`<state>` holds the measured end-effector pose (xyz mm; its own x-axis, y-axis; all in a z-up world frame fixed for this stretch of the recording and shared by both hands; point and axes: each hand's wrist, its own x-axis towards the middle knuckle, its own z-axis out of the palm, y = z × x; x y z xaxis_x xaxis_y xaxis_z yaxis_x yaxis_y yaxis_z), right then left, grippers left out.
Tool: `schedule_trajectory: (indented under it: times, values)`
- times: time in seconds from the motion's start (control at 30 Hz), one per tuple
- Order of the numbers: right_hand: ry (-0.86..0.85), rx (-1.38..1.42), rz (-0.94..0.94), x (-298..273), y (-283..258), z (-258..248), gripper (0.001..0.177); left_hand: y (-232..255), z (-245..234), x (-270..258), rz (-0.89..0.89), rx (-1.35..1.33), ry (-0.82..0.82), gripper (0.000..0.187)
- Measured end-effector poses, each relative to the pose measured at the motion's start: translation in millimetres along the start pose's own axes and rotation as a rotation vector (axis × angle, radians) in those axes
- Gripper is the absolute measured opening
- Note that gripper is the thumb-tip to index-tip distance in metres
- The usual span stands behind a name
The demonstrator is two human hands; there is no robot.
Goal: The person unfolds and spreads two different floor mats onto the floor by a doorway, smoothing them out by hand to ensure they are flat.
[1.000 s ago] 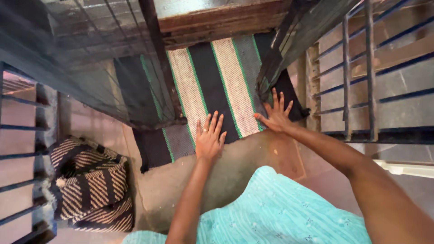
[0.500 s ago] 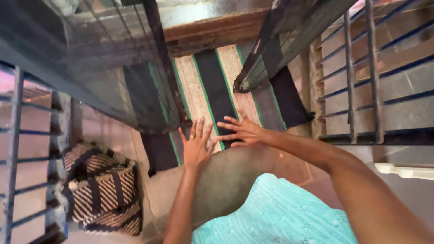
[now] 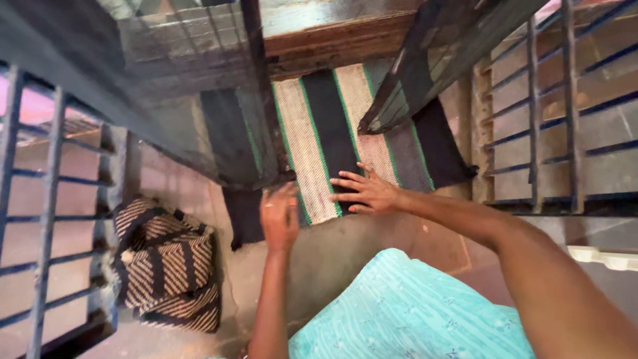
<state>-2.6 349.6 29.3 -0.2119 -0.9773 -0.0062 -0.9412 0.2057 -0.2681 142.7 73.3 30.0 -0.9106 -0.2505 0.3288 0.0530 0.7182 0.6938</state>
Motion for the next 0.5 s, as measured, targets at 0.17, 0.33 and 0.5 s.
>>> schedule_trajectory:
  times: [0.17,0.33,0.5]
  values:
    - [0.102,0.219,-0.087,58.9,-51.0,-25.2,0.061,-3.0,-82.0,-10.0,-0.143,0.101,0.669,0.036]
    - [0.207,0.544,-0.147,162.7,-103.9,-31.8,0.067,-32.0,-154.5,-33.7,-0.417,0.358,1.068,0.045]
    - [0.155,0.938,0.169,287.3,-136.5,31.1,0.094,-115.5,-192.4,-102.4,-1.283,0.51,1.026,0.084]
